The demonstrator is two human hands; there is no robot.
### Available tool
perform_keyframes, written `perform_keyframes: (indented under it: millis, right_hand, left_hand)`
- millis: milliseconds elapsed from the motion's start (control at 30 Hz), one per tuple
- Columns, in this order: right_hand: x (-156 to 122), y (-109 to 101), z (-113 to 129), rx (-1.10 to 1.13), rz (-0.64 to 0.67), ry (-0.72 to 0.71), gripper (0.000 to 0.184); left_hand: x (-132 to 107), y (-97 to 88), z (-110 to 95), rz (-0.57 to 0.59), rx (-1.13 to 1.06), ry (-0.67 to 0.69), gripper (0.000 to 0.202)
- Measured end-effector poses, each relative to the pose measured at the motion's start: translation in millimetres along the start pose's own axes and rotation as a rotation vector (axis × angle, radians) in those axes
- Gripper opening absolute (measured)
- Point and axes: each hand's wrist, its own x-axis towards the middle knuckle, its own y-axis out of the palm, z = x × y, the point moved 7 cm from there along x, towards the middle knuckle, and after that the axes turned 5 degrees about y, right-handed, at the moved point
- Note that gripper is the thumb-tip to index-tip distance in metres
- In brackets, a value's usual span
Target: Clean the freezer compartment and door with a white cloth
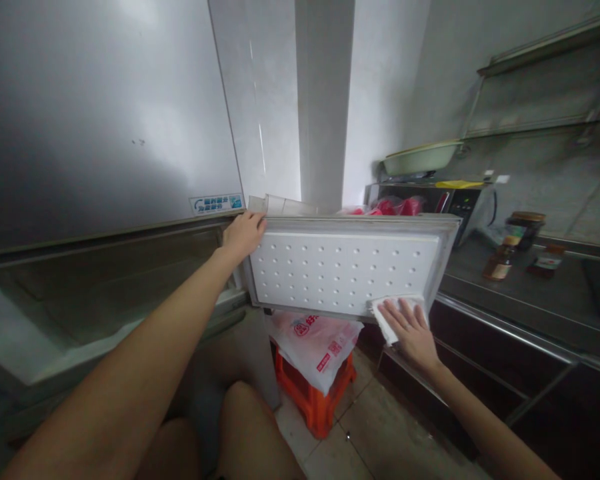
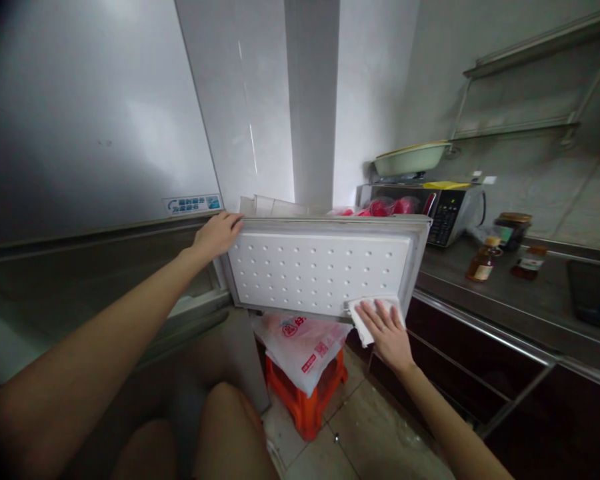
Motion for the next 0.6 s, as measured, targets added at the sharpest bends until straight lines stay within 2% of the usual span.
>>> perform_keyframes:
  millis: [100,233,300,400,600]
  right_hand:
    - [-23.2,0.7,-18.0,0.02,-0.014,0.085,0.078]
    - [-26.2,9.3,-4.1,0.042,-0.027,0.173,0.084]
    - [-17.2,15.0,17.4,0.036,-0.032,0.168,0.082]
    - [8.0,24.4,61.8,0.036,-0.03,0.093,0.076]
    - [91.3,32.9,167.5,0.208,-0.036,-0.055,0.066]
  left_hand:
    - [-0.1,0.7,0.4,0.001,-0.001,-0.001,0.046]
    - [-0.3,1.1,0.5,-0.007,-0.01,-0.002,0.046]
    - [-0.4,1.6,0.5,-0.012,-0.018,-0.002,0.046]
    - [-0.6,2.6,0.7,-0.01,-0.021,-0.008,0.046]
    - [-1.6,3.1,0.9,-0.002,-0.026,-0.02,0.045]
